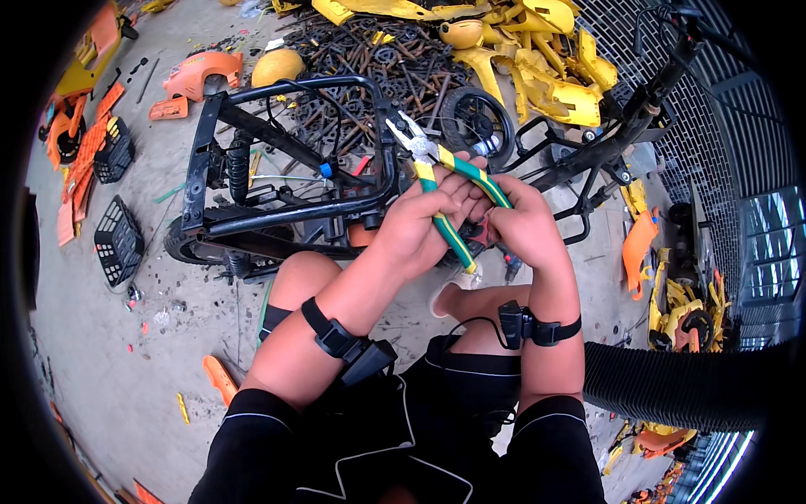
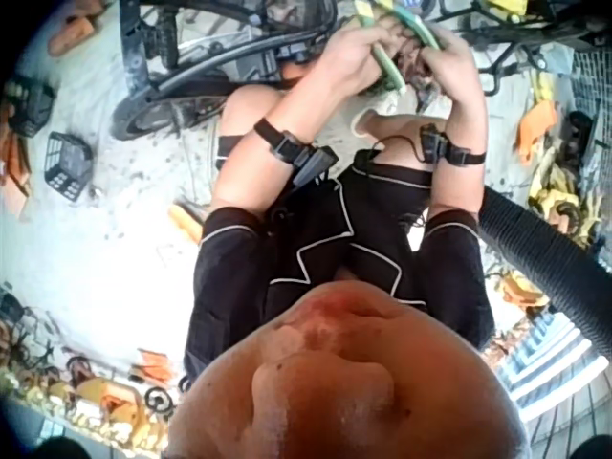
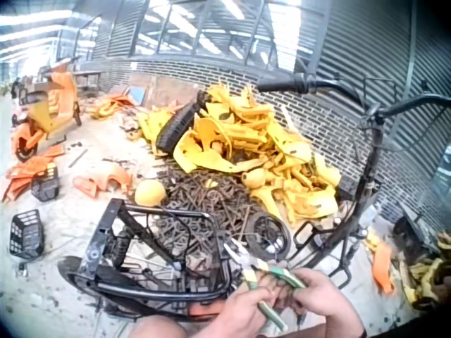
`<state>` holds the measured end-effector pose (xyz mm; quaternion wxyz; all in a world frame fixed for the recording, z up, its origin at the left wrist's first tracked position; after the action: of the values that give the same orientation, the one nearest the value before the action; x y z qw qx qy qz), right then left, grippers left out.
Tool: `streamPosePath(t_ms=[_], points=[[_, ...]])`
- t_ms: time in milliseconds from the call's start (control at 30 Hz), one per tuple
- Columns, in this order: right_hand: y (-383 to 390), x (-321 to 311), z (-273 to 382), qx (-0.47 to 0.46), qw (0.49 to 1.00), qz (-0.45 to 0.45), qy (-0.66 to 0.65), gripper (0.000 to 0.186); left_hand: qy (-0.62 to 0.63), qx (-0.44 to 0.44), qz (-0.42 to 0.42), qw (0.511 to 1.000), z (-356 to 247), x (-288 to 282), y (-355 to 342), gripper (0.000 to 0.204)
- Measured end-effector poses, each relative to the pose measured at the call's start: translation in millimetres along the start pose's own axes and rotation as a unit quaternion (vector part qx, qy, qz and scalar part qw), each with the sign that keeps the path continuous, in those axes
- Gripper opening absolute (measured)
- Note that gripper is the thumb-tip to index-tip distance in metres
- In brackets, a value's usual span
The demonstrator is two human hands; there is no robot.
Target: The person uses pliers to grip and pull components from a metal motorcycle frame, while also using a power tool to remove fasteners.
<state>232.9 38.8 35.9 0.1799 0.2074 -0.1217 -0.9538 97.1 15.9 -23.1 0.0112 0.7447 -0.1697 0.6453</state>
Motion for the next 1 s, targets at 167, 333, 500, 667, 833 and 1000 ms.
streamPosePath(t_ms=[167, 333, 500, 667, 833, 1000], points=[[12, 2, 4, -0.1, 0.981, -0.061, 0.153, 0.042, 0.007, -0.009, -0.036, 0.999, -1, 2, 1, 0.06], [48, 28, 39, -0.184, 0.919, -0.065, 0.342, 0.081, 0.015, -0.003, -0.045, 0.999, 9, -6, -1, 0.042], [42, 38, 44, -0.149, 0.886, -0.054, 0.435, 0.096, -0.012, 0.022, -0.025, 0.999, 18, -14, -9, 0.04], [26, 36, 37, -0.107, 0.835, -0.122, 0.525, 0.086, -0.112, -0.019, -0.043, 0.993, 22, -13, -13, 0.05], [9, 44, 38, -0.1, 0.828, -0.168, 0.525, 0.079, -0.167, 0.002, -0.078, 0.983, 14, -8, -11, 0.054], [6, 37, 35, -0.139, 0.818, -0.17, 0.531, 0.076, -0.218, 0.006, -0.083, 0.972, 10, -5, -8, 0.052]])
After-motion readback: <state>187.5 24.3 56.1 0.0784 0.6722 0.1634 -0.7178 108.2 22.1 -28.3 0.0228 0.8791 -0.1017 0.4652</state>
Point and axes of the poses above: each hand's wrist, its own y-axis away from the middle knuckle, its own x-axis out of the palm, z = x × y, the point moved 5 cm from there along -y, towards the middle knuckle, and after that the axes turned 3 degrees about z, right-handed, at the moved point
